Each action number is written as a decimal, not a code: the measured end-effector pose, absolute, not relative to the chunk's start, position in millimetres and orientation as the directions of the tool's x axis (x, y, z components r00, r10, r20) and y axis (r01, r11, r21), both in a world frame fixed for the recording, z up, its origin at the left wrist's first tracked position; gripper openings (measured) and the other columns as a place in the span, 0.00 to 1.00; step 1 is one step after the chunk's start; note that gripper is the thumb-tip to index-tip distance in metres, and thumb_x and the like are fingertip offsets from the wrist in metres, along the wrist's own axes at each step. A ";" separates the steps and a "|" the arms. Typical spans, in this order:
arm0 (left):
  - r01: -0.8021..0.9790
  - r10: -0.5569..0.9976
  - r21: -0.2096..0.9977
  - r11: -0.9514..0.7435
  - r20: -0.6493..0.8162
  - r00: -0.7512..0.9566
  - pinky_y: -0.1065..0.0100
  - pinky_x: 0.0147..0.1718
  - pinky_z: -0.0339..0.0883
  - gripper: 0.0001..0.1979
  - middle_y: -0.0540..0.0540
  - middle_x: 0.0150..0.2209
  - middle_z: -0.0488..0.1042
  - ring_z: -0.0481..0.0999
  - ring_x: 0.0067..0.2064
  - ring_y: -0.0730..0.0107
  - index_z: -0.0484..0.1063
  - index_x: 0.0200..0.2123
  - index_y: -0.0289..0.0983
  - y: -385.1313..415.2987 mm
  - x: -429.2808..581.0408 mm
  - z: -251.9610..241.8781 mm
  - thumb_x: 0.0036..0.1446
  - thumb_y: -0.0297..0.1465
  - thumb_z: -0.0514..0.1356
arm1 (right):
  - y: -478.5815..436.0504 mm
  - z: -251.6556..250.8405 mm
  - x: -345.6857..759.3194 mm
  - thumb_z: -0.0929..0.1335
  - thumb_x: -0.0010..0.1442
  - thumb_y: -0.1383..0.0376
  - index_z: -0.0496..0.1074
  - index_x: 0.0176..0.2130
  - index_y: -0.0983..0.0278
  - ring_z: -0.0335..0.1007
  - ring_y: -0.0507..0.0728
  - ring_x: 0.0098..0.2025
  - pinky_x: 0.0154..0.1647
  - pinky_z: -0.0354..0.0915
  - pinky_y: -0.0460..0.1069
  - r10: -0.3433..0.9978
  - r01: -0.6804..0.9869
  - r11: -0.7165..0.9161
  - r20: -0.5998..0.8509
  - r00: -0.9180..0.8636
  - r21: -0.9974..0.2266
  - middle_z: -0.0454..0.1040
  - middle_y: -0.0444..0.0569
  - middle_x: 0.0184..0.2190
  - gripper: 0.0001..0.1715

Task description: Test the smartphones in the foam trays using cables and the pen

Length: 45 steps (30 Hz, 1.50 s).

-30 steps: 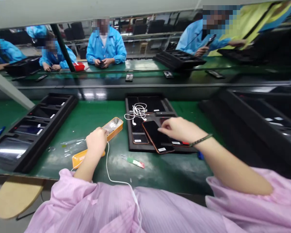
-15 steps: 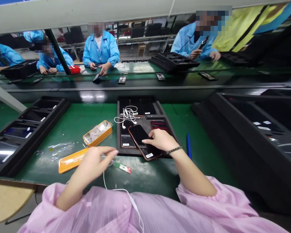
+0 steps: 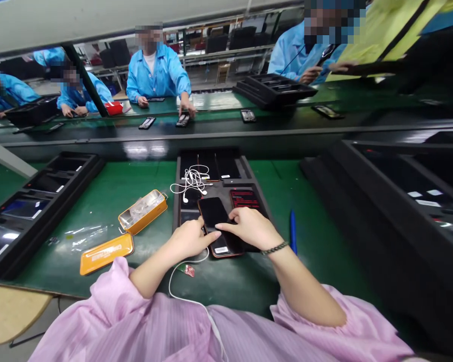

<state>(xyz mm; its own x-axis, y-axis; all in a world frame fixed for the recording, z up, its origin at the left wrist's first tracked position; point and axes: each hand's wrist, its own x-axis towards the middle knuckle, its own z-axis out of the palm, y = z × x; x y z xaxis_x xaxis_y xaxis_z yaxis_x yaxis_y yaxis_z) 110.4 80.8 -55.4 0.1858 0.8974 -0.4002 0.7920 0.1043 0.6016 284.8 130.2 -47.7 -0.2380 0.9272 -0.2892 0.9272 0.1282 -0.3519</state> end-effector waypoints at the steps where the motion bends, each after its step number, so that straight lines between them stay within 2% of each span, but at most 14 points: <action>1: 0.788 0.895 0.607 0.104 -0.403 0.192 0.70 0.25 0.54 0.28 0.51 0.21 0.71 0.71 0.25 0.66 0.68 0.56 0.34 81.8 110.5 -56.3 0.61 0.48 0.55 | 127.7 -47.0 288.8 0.70 0.57 0.47 0.75 0.30 0.63 0.71 0.57 0.31 0.28 0.55 0.48 0.923 0.918 0.124 -0.296 -0.246 -0.376 0.74 0.48 0.24 0.22; 4: 0.764 0.892 0.640 0.079 -0.387 0.232 0.70 0.23 0.50 0.31 0.53 0.19 0.68 0.68 0.23 0.68 0.67 0.58 0.31 83.8 108.8 -59.4 0.61 0.50 0.54 | 124.4 -45.7 304.2 0.62 0.64 0.45 0.74 0.23 0.61 0.69 0.57 0.27 0.29 0.55 0.49 0.935 0.883 0.106 -0.256 -0.244 -0.457 0.71 0.48 0.20 0.30; 6: 0.718 0.892 0.692 0.073 -0.367 0.263 0.71 0.22 0.50 0.33 0.55 0.18 0.66 0.67 0.23 0.69 0.65 0.60 0.31 82.6 106.1 -60.6 0.62 0.50 0.54 | 124.5 -48.4 315.0 0.58 0.67 0.47 0.73 0.22 0.61 0.68 0.56 0.27 0.31 0.55 0.50 0.961 0.847 0.162 -0.116 -0.253 -0.506 0.71 0.48 0.21 0.33; 10: 0.577 0.867 0.805 0.140 -0.382 0.321 0.73 0.23 0.56 0.37 0.55 0.23 0.69 0.67 0.23 0.75 0.58 0.66 0.34 72.8 96.1 -61.3 0.59 0.47 0.59 | 120.6 -62.2 327.2 0.59 0.68 0.52 0.78 0.26 0.61 0.66 0.55 0.32 0.41 0.56 0.52 0.844 0.670 0.533 0.272 -0.461 -0.517 0.70 0.48 0.27 0.30; 13: 0.454 0.803 0.850 0.268 -0.457 0.383 0.73 0.24 0.62 0.47 0.54 0.32 0.72 0.70 0.23 0.76 0.44 0.71 0.41 63.1 86.7 -63.0 0.55 0.44 0.64 | 113.7 -70.7 327.0 0.60 0.69 0.56 0.80 0.28 0.56 0.65 0.54 0.37 0.47 0.51 0.55 0.729 0.566 0.683 0.377 -0.572 -0.462 0.71 0.48 0.34 0.26; 15: 0.405 0.764 0.850 0.337 -0.499 0.410 0.72 0.24 0.66 0.51 0.52 0.36 0.73 0.73 0.24 0.75 0.41 0.71 0.44 58.6 82.1 -64.0 0.52 0.43 0.67 | 110.6 -73.5 325.7 0.60 0.70 0.57 0.81 0.30 0.54 0.64 0.54 0.39 0.48 0.49 0.56 0.689 0.528 0.723 0.401 -0.604 -0.447 0.72 0.47 0.38 0.25; 17: 0.426 0.757 0.842 0.330 -0.506 0.414 0.71 0.26 0.68 0.50 0.53 0.34 0.73 0.75 0.25 0.73 0.44 0.71 0.43 56.8 80.4 -63.8 0.51 0.41 0.68 | 109.7 -75.5 324.9 0.59 0.70 0.58 0.82 0.34 0.55 0.64 0.54 0.40 0.47 0.48 0.56 0.697 0.560 0.717 0.427 -0.575 -0.415 0.72 0.48 0.38 0.24; 19: 0.503 0.772 0.821 0.269 -0.496 0.398 0.71 0.28 0.67 0.46 0.55 0.29 0.74 0.75 0.25 0.73 0.49 0.70 0.42 57.4 81.7 -62.6 0.53 0.41 0.68 | 109.4 -78.3 324.3 0.60 0.70 0.55 0.81 0.34 0.59 0.63 0.55 0.39 0.45 0.48 0.56 0.753 0.670 0.649 0.436 -0.494 -0.362 0.72 0.49 0.36 0.24; 21: 0.604 0.792 0.773 0.196 -0.488 0.368 0.70 0.30 0.66 0.45 0.55 0.27 0.75 0.75 0.26 0.72 0.52 0.69 0.41 58.7 85.2 -61.7 0.52 0.40 0.69 | 107.8 -82.5 322.7 0.62 0.68 0.51 0.80 0.28 0.62 0.62 0.56 0.37 0.43 0.48 0.55 0.806 0.764 0.563 0.412 -0.425 -0.314 0.71 0.50 0.34 0.27; 23: 0.700 0.812 0.703 0.125 -0.478 0.335 0.69 0.31 0.66 0.45 0.54 0.28 0.77 0.76 0.28 0.69 0.54 0.68 0.40 59.5 89.4 -61.9 0.50 0.38 0.70 | 104.1 -87.5 319.5 0.60 0.68 0.48 0.77 0.24 0.63 0.62 0.57 0.37 0.42 0.48 0.55 0.844 0.810 0.507 0.360 -0.398 -0.293 0.70 0.51 0.33 0.33; 26: 0.772 0.820 0.632 0.069 -0.477 0.317 0.67 0.33 0.68 0.44 0.51 0.31 0.79 0.78 0.31 0.66 0.55 0.68 0.38 59.1 95.1 -64.0 0.51 0.37 0.70 | 97.6 -93.9 313.5 0.55 0.68 0.45 0.78 0.27 0.63 0.62 0.58 0.38 0.41 0.50 0.55 0.882 0.853 0.443 0.308 -0.357 -0.278 0.70 0.53 0.35 0.37; 33: 0.792 0.817 0.599 0.120 -0.513 0.265 0.63 0.32 0.72 0.45 0.47 0.31 0.80 0.80 0.31 0.62 0.57 0.67 0.32 57.6 104.4 -65.9 0.48 0.35 0.70 | 93.7 -93.4 307.2 0.54 0.68 0.44 0.78 0.31 0.64 0.62 0.60 0.38 0.38 0.52 0.55 0.896 0.897 0.390 0.311 -0.317 -0.208 0.70 0.54 0.36 0.37; 41: 0.769 0.837 0.617 0.166 -0.501 0.221 0.64 0.31 0.72 0.46 0.48 0.28 0.80 0.79 0.28 0.63 0.58 0.66 0.32 56.3 110.8 -69.2 0.46 0.36 0.72 | 96.5 -98.7 306.3 0.59 0.67 0.47 0.76 0.31 0.65 0.62 0.58 0.36 0.35 0.52 0.53 0.911 0.861 0.386 0.285 -0.299 -0.330 0.70 0.53 0.36 0.30; 45: 0.745 0.841 0.644 0.174 -0.491 0.228 0.64 0.30 0.72 0.47 0.47 0.28 0.80 0.79 0.28 0.62 0.58 0.66 0.33 55.5 110.6 -70.5 0.46 0.37 0.72 | 95.2 -98.2 306.2 0.60 0.68 0.48 0.78 0.33 0.64 0.63 0.59 0.38 0.37 0.53 0.54 0.906 0.869 0.385 0.306 -0.292 -0.312 0.71 0.54 0.37 0.28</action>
